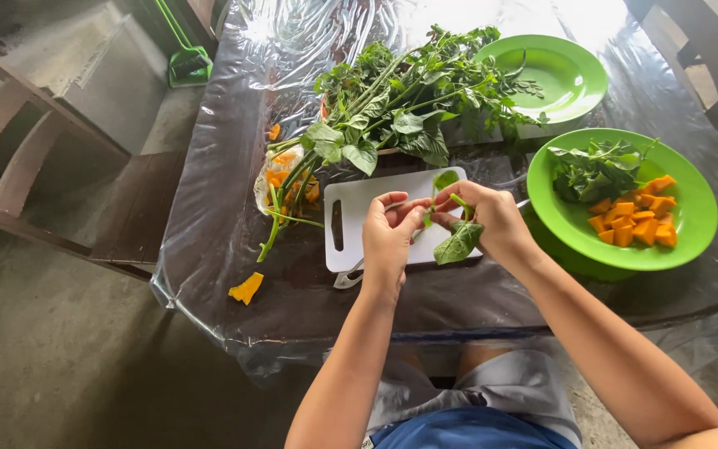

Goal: The person uses a knife to cut leaves from a bunch of greens on a cutting board before plucking the remaining leaves by hand and adding them to a plate.

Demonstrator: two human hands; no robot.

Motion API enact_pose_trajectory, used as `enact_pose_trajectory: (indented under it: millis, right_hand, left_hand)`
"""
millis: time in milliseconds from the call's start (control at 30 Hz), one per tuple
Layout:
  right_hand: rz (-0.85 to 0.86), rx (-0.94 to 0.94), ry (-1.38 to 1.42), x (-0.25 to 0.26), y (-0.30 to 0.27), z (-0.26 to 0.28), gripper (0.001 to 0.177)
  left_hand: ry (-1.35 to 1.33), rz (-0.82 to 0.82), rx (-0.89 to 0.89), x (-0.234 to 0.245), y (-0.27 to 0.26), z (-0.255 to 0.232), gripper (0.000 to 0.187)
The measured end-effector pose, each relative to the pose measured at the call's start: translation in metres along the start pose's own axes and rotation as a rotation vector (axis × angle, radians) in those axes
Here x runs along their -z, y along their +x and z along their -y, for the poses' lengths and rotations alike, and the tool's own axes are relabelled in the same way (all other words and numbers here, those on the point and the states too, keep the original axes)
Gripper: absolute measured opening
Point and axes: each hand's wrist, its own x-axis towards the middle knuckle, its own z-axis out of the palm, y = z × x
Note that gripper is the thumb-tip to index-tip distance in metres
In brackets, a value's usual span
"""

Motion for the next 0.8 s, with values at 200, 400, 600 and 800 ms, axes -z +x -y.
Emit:
enact_pose_trajectory:
  millis: [200, 400, 600, 800]
  right_hand:
    - [-0.102, -0.072, -0.635, 0.000, 0.000, 0.007, 0.019]
    - [-0.056, 0.118, -0.935, 0.009, 0.003, 0.003, 0.023]
    - [-0.166, 0.156, -0.933, 0.008, -0.003, -0.009, 0.026]
    - [-0.133, 0.096, -0.898, 0.003, -0.006, -0.014, 0.024]
  left_hand:
    - [1.041, -0.082, -0.579, 0.017, -0.032, -0.026, 0.031]
    - [1.669, -0.062, -0.401, 0.034, -0.041, -0.026, 0.034]
    - [1.638, 0.017, -0.343, 0.053, -0.026, -0.011, 0.045]
    - [1.581, -0.125, -0.286, 0.041, -0.049, -0.030, 0.035]
